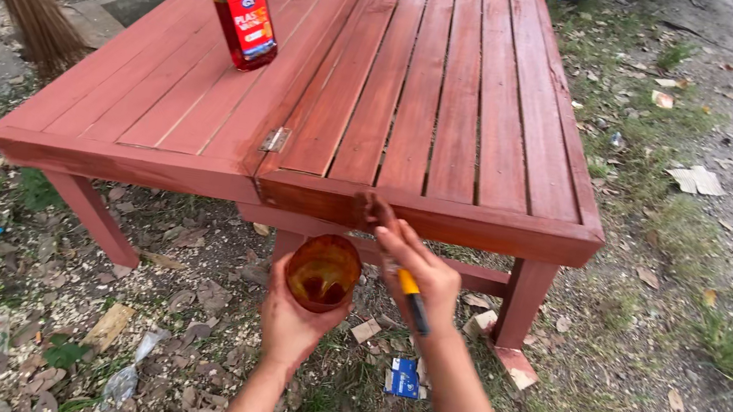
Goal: The person applies reddish-brown wood stain to a slatted wooden folding bench outdoors. They hold a cup of stain in one hand and a staining pad in the other, wiping the stain across the tabletop, edges, apron, and legs, dipping the pad back into the cup as they work.
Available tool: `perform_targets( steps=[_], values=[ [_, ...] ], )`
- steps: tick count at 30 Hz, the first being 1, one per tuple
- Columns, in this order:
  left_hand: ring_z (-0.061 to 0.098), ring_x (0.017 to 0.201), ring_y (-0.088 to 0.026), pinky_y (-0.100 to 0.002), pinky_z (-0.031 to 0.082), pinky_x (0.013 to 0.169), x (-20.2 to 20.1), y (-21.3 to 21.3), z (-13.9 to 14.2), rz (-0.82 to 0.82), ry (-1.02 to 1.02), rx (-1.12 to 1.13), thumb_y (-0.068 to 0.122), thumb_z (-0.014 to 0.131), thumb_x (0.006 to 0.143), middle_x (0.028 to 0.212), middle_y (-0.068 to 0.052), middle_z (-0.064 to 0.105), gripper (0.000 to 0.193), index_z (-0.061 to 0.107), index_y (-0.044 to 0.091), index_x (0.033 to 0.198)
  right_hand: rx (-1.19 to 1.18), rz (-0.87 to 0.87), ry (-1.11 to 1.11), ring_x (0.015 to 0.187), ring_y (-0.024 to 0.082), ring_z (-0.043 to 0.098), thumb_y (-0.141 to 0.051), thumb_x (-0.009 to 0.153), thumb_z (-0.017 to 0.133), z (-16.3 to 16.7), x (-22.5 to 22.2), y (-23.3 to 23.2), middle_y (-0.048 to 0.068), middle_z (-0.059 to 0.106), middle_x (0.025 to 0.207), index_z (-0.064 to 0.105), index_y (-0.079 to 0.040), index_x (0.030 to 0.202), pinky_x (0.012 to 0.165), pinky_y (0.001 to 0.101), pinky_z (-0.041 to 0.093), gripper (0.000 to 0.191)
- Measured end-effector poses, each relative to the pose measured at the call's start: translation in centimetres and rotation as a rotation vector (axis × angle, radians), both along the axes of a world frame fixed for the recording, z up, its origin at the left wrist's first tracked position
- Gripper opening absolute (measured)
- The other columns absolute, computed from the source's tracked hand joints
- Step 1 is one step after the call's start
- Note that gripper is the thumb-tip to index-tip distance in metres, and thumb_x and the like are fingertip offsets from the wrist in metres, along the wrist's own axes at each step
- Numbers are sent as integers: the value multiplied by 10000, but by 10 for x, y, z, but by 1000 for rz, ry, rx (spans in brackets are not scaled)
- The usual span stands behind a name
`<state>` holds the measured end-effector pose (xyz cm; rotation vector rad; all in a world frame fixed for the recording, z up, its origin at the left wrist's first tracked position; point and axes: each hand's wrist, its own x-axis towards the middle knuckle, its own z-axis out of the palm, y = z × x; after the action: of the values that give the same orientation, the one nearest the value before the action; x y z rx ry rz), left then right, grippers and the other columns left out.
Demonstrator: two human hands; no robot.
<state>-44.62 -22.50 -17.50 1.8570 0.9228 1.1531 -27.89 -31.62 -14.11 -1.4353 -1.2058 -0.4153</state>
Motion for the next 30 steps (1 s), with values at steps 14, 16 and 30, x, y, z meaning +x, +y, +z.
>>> perform_targets(
  steps=[14, 16, 30],
  values=[
    [675, 1175, -265, -411, 541, 1026, 70, -67, -2, -203, -30, 8, 312, 1000, 524, 1255, -91, 679, 948, 499, 127, 1306, 37, -239, 23, 1152, 210, 721, -39, 875, 788, -32, 137, -139, 149, 739, 1231, 742, -90, 1212, 1020, 308, 568, 343],
    [678, 1191, -261, -404, 545, 1049, 75, -72, -2, -243, -74, -9, 324, 991, 551, 1273, -86, 675, 928, 503, 128, 1316, 58, -260, 48, 1189, 195, 712, -15, 921, 756, -36, 142, -152, 145, 736, 1271, 735, -85, 1255, 1038, 290, 552, 342],
    [690, 1183, -262, -392, 564, 1042, 64, -72, -11, -220, 28, -96, 347, 976, 523, 1272, -69, 678, 939, 500, 134, 1304, 274, -598, 134, 1176, 189, 708, -9, 1027, 746, -44, 94, -171, 183, 731, 1283, 700, -14, 1354, 1052, 299, 555, 330]
  ],
)
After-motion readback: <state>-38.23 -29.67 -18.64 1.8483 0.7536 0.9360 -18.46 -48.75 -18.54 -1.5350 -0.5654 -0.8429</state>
